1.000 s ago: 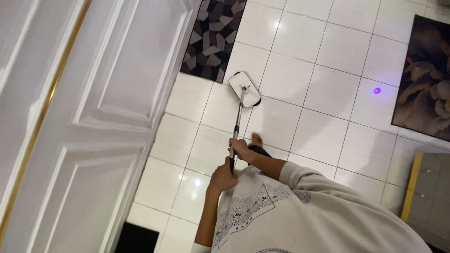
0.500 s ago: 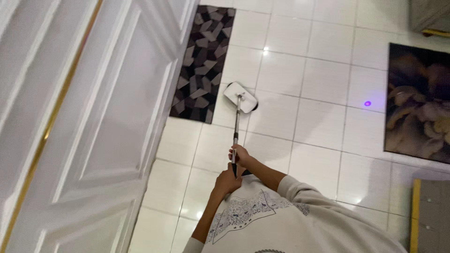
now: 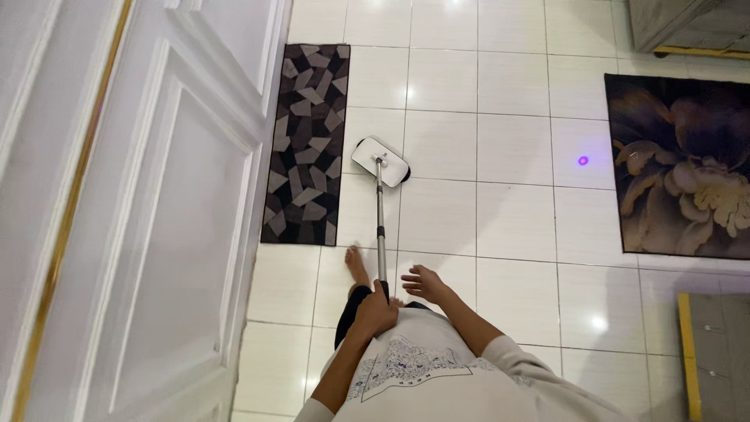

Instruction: The person cleans the floor by pushing a mop back and forth across the tiles in a hallway and living area.

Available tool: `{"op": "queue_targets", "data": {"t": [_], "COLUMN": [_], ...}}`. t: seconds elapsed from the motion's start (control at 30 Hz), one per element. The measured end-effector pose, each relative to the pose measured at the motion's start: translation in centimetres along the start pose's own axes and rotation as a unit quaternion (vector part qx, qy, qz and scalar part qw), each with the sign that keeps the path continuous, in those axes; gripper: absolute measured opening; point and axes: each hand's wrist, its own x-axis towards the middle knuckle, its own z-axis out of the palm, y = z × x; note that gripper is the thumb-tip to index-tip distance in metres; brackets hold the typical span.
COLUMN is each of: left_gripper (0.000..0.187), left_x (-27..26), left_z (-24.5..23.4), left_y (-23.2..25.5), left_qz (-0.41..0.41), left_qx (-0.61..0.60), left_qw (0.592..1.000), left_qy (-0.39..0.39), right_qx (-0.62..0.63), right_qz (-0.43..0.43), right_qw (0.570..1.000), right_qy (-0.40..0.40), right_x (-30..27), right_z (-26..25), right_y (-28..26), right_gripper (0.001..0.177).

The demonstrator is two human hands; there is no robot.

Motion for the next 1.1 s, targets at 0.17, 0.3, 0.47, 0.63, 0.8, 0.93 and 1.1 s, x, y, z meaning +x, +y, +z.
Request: {"op": "queue_targets", "data": {"t": [0.17,0.3,0.47,0.63,0.8,0.93,1.1], "left_gripper": [0.098,0.099,0.11,0.099,0.076,0.071,0.065], "left_x": [3.6,7.0,11.8,13.4,12.3,12.4,12.0], "left_z": [-4.4,-7.4,-8.6,-9.8,-13.1,-14.1,-14.6], "left_y": [0.2,-1.9,-6.5,-6.9,-3.9,-2.8,-3.2], "left_qz": [-0.042,0.021,0.157,0.073,0.085,0.115,0.172], "left_qx": [0.033,0.085,0.087,0.14,0.156,0.121,0.099], "left_qw": [0.994,0.994,0.983,0.985,0.982,0.985,0.98], "left_qy": [-0.095,-0.071,0.033,-0.07,-0.06,-0.051,-0.013], "right_qx": [-0.011,-0.079,-0.16,-0.239,-0.253,-0.263,-0.236], "right_qz": [-0.008,-0.015,-0.088,-0.133,-0.242,-0.254,-0.257], "right_qw": [1.0,0.996,0.98,0.959,0.927,0.92,0.924], "right_qy": [0.016,0.043,0.081,0.08,0.137,0.141,0.16], "right_x": [0.1,1.8,4.0,3.7,3.5,3.5,2.6], "right_z": [0.8,3.8,7.4,7.7,8.2,8.5,8.4], "right_y": [-0.8,-3.3,-5.1,-5.6,-5.8,-5.9,-5.6], "right_gripper": [0.054,0.05,0.045,0.038,0.035,0.032,0.032]}}
